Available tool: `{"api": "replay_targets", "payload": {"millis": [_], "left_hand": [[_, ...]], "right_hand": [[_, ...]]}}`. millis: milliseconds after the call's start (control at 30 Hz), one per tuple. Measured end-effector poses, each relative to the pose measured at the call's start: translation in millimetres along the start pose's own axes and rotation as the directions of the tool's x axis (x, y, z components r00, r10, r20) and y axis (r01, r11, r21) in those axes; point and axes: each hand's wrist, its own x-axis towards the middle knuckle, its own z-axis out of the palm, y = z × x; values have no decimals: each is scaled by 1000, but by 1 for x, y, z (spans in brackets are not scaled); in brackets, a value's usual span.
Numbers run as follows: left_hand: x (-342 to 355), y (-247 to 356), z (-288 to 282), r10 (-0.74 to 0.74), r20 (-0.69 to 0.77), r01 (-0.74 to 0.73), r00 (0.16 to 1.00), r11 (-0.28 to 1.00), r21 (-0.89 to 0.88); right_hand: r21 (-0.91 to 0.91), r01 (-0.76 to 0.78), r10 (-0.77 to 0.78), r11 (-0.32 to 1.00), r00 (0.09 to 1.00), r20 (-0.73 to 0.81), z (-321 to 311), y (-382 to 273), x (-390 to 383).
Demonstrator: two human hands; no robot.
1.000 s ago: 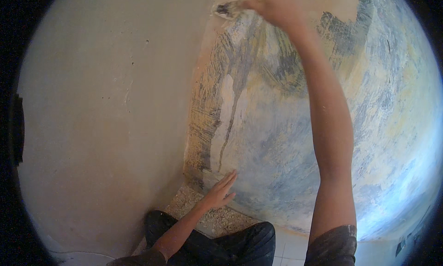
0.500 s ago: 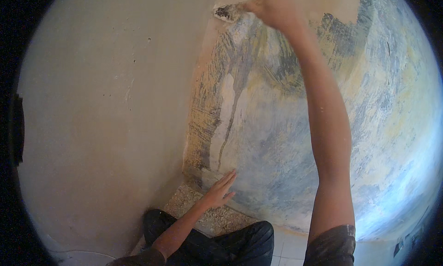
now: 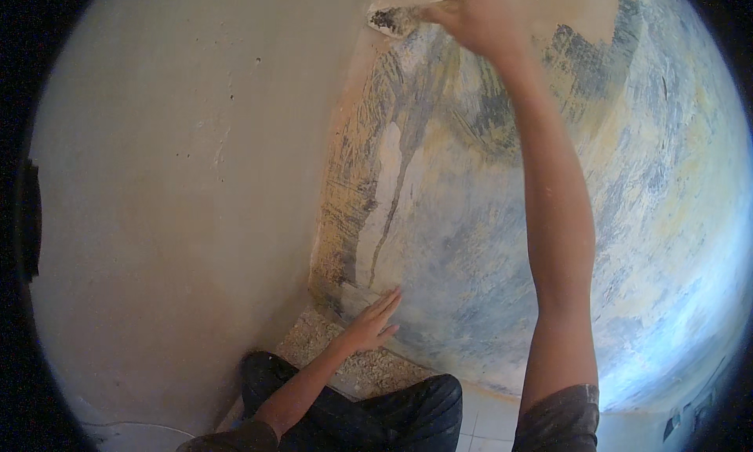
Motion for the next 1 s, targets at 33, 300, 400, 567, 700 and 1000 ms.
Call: {"api": "replay_targets", "payload": {"millis": [33, 300, 400, 567, 700, 1000], "left_hand": [[-3, 1, -1, -3, -3, 3, 1000, 1000, -4], [-4, -2, 8, -13, 18, 13, 1000, 1000, -8], [-9, -6, 6, -16, -11, 16, 1000, 1000, 6], [-5, -10, 2, -5, -33, 4, 999, 1000, -11], [-8, -10, 0, -23, -46, 22, 999, 1000, -14], [-10, -11, 1, -47, -39, 46, 998, 999, -12]], "right_hand": [[6, -1, 1, 1000, 1000, 4, -6, -7, 0], [28, 1, -3, 1000, 998, 68, -8, 1, -10], [-64, 126, -119, 990, 987, 106, -27, 3, 3], [-122, 27, -9, 992, 990, 144, -29, 19, -7], [-66, 88, -77, 994, 985, 157, -36, 21, -9], [-135, 139, -121, 981, 984, 130, -38, -13, -20]]}}
